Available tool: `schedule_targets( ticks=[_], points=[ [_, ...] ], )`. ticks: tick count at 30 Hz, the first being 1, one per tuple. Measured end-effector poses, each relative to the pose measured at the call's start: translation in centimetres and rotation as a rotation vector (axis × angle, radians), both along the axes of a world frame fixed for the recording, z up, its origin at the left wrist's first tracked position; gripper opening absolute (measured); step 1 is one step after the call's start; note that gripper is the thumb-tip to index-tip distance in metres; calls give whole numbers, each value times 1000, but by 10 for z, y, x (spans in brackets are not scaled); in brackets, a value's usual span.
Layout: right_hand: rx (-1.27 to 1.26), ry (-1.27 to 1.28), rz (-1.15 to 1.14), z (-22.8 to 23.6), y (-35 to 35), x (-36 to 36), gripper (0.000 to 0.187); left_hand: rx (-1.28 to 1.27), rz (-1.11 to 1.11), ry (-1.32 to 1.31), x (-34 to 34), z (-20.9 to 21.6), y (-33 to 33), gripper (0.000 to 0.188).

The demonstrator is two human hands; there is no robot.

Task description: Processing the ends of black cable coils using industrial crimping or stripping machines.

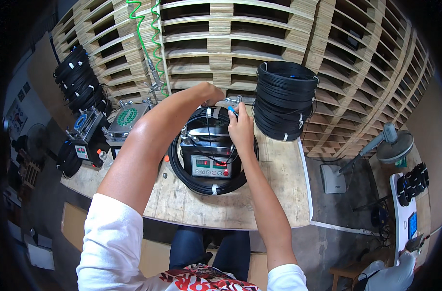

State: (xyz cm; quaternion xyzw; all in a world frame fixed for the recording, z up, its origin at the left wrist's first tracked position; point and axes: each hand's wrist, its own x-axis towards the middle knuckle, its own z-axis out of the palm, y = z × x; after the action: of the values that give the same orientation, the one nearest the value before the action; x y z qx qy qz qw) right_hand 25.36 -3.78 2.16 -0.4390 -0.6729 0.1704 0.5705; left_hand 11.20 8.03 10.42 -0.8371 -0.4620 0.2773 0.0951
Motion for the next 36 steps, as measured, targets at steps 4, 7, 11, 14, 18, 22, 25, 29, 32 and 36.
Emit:
schedule_targets(
  ticks=[4,7,11,14,18,22,25,29,32,36],
  points=[
    [-22,-18,4,2,1,3,17,-93,63,-77,4,17,-17,20],
    [-54,-20,14,4,-2,1,17,-163,88,-97,2,24,-21,19],
    [-7,-4,13,6,1,0,16,-152,35,-33,2,24,-15,19],
    [-37,-31,7,6,-5,-3,16,-121,-49,96,1,17,-10,19],
    [-56,-30,19,5,-1,-1,17,-203,54,-10,5,59,-13,20],
    [-57,-50,-14,2,3,9,19,-202,158,-187,3,69,-36,14],
    [-59,2,49,-3,7,2,18,-224,266,-563,-51,45,-44,13],
    [-96,-53,152,-9,24,20,21,-91,246,-1301,-102,12,-94,19],
    [-14,41,93,-4,4,26,19,-47,363,-1683,-117,-12,-143,20],
    [75,173,24,-4,-52,24,20,-162,499,-1990,-123,-41,-223,18]
  ],
)
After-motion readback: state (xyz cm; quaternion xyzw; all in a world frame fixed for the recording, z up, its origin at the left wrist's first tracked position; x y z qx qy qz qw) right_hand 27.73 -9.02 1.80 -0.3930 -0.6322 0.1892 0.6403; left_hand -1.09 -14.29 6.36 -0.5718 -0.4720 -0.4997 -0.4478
